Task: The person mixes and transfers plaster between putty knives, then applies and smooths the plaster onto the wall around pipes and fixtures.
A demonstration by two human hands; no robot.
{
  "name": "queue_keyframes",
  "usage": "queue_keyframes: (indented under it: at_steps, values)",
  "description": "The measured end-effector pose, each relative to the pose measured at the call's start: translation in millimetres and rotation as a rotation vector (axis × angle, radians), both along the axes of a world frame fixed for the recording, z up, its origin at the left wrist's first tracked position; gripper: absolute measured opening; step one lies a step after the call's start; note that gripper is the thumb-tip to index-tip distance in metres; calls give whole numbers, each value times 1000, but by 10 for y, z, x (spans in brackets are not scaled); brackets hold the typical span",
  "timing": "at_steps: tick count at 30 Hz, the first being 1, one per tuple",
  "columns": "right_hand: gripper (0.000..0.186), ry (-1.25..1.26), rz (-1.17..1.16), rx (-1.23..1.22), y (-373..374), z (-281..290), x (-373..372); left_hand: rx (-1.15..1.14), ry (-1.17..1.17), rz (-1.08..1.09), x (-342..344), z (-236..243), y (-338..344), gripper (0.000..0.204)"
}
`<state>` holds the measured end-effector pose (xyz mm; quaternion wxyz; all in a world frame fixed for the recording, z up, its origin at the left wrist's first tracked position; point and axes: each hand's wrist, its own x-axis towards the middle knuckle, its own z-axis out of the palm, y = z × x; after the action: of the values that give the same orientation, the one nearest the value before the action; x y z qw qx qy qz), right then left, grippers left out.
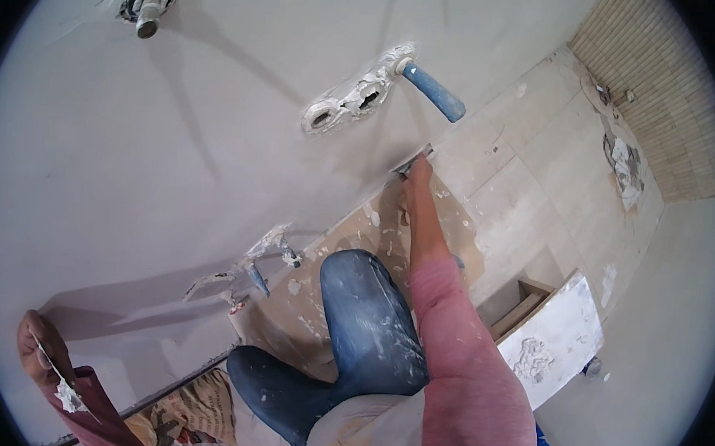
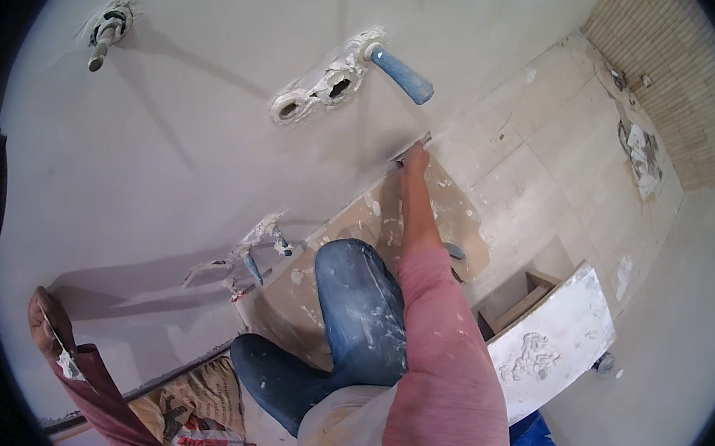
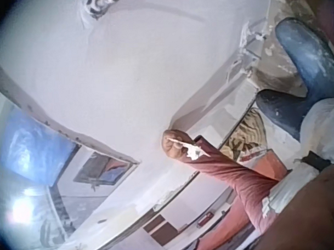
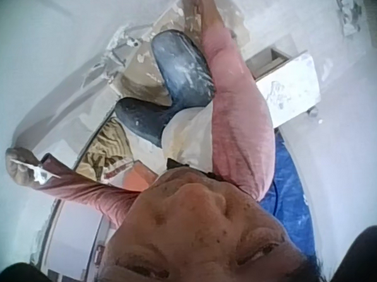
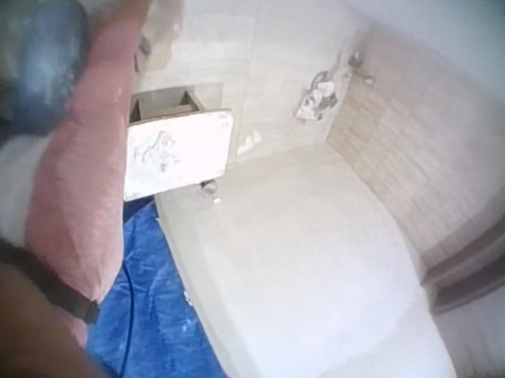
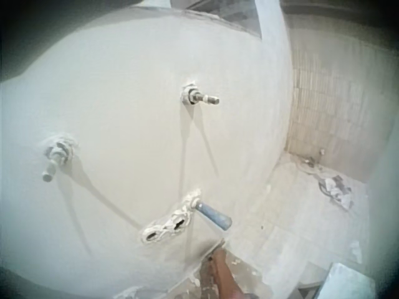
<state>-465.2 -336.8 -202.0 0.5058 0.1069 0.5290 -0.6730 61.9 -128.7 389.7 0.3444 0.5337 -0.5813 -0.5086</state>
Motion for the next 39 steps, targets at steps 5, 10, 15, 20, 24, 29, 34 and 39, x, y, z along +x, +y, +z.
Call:
queue_keyframes:
  at_steps: [5, 10, 15, 20, 24, 29, 34, 39]
  values:
    - [40, 667, -99, -92, 350, 1286, 713, -76, 14, -30, 164, -74, -56, 50]
    - [66, 1229, 49, -236, 890, 2179, 1568, -239, 36, -5, 264, -185, -114, 52]
    - [68, 1360, 354, -447, 1441, 2210, 1550, -129, 18, 1, 282, -170, -151, 52]
    - [67, 1666, 269, -632, 1421, 1963, 971, -218, -40, 8, 339, -240, -168, 54]
    - [60, 1918, 105, -569, 1074, 2118, 694, -217, -44, 23, 319, -239, -161, 57]
    - [53, 2020, -113, -641, 746, 2062, 824, -182, -23, 57, 260, -209, -122, 58]
    - [63, 1989, -25, -628, 736, 1786, 1011, -235, 1, 38, 178, -240, -143, 56]
    - [58, 2005, 336, -655, 1212, 1565, 912, -220, -12, 34, 232, -218, -126, 56]
